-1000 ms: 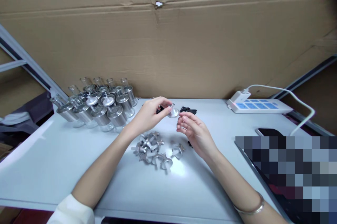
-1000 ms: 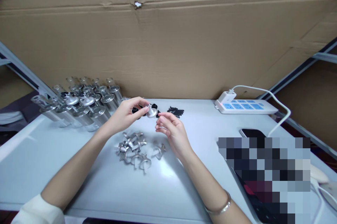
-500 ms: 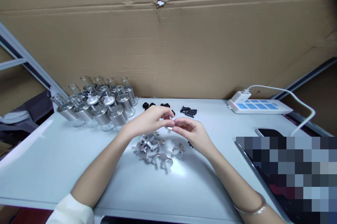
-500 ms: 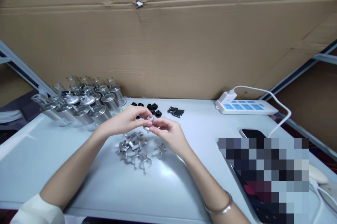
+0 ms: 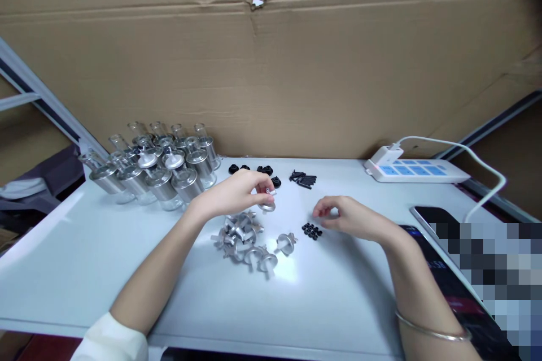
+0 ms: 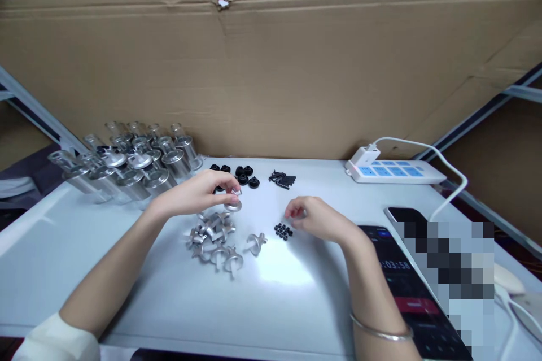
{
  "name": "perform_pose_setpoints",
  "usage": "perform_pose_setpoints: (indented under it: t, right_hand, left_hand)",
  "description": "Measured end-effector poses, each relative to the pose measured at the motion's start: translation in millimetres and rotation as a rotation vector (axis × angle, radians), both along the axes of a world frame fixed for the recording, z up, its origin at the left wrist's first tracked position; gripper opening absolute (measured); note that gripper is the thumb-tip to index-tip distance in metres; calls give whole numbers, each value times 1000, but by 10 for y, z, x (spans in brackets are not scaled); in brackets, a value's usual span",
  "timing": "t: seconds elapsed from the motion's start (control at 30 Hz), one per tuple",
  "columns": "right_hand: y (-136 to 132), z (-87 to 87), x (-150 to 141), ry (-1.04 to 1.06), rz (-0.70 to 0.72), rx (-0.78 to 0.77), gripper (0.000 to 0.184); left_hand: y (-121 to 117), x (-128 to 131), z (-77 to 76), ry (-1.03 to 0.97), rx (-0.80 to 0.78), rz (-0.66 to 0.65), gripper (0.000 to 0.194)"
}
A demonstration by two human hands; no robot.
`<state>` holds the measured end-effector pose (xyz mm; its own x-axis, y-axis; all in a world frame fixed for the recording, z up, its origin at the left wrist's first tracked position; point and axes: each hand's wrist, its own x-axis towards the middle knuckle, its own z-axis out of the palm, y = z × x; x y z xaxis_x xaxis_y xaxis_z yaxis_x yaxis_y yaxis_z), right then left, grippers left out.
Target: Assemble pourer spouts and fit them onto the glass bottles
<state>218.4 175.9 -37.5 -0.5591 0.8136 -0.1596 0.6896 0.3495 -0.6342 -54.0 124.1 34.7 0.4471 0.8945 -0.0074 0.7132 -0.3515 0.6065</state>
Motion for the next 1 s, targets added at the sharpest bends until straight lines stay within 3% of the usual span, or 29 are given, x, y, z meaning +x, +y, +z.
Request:
perform_pose_setpoints:
  t: [0.17, 0.67, 0.73, 0.87, 1.0]
  right_hand:
    - [-10, -43, 92, -111, -4, -150, 10]
    - [-37, -52, 24, -163, -28, -159, 3]
    - [-29, -21, 64, -67, -61, -198, 3]
    - [-78, 98, 4, 373, -117, -286, 18]
    - [-221, 174, -298, 651, -79, -176, 24]
  left_hand:
    - [-11, -5, 14, -3, -32, 11, 18]
    - [4, -28, 2, 25, -38, 11, 19]
    - [8, -28, -1, 20, -30, 4, 17]
    - [14, -21, -8, 0, 1, -24, 14]
    - [-1, 6, 6, -17, -21, -40, 13]
